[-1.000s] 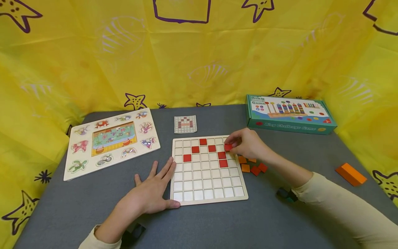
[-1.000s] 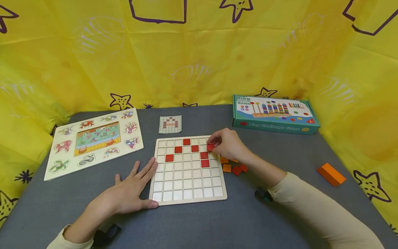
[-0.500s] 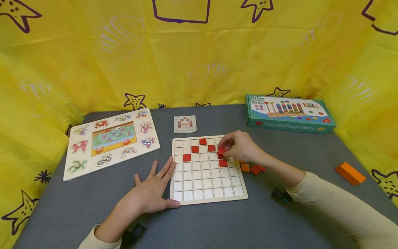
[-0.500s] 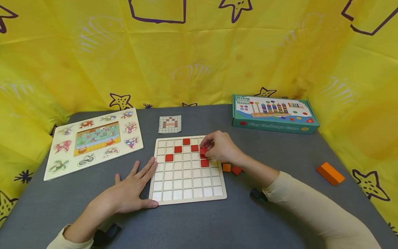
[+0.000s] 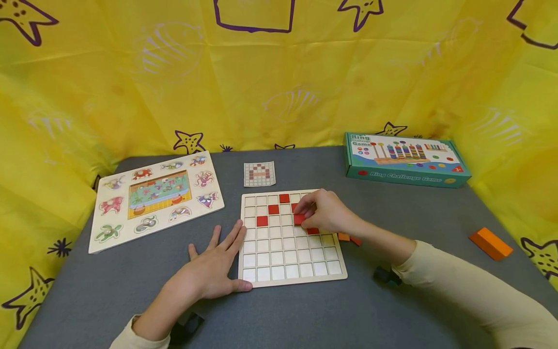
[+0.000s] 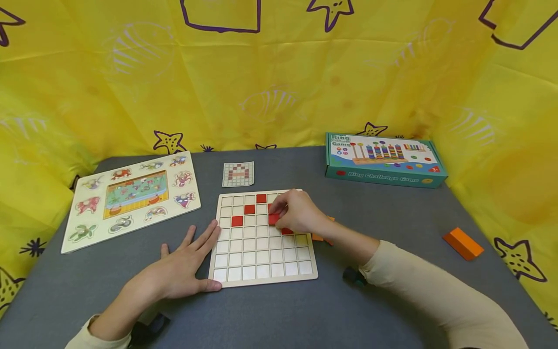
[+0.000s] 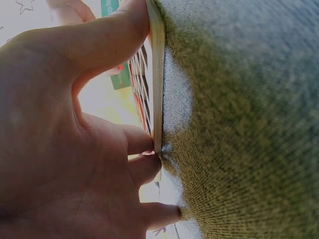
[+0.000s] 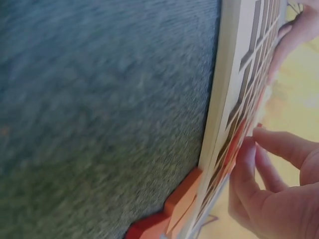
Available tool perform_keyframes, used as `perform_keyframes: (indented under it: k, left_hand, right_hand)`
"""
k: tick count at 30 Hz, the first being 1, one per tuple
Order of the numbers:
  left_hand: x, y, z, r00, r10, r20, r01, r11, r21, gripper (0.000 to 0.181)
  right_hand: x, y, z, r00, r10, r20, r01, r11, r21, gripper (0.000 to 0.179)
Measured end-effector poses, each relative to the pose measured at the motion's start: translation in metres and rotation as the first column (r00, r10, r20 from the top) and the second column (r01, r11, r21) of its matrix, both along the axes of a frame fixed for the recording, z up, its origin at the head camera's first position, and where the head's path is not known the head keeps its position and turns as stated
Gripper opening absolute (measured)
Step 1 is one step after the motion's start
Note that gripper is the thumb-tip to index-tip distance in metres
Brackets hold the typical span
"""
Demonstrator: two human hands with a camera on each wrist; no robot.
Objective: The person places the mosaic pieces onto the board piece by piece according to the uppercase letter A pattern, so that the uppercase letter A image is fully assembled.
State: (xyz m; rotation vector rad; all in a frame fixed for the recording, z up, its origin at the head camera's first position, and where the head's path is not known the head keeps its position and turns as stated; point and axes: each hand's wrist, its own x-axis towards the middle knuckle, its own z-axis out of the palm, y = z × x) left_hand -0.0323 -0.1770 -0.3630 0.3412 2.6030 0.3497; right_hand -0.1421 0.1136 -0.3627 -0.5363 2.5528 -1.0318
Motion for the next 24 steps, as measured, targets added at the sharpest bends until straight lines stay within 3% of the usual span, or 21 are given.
perform_keyframes:
  k: [9, 24]
  left_hand:
    - [0.0, 0.0, -0.001, 1.0, -0.01, -0.011, 0.01, 1.0, -0.002, 0.125]
    - [0.0, 0.0, 0.0, 1.0, -0.004, -0.004, 0.004, 1.0, -0.011, 0.125]
  right_hand:
    - [0.007, -0.017, -0.001, 0.997, 0.076, -0.009, -0.076, 0.996, -0.045, 0.024]
    - [0.009, -0.049, 0.0, 0.991, 0.131, 0.002, -0.131, 0.991, -0.011, 0.022]
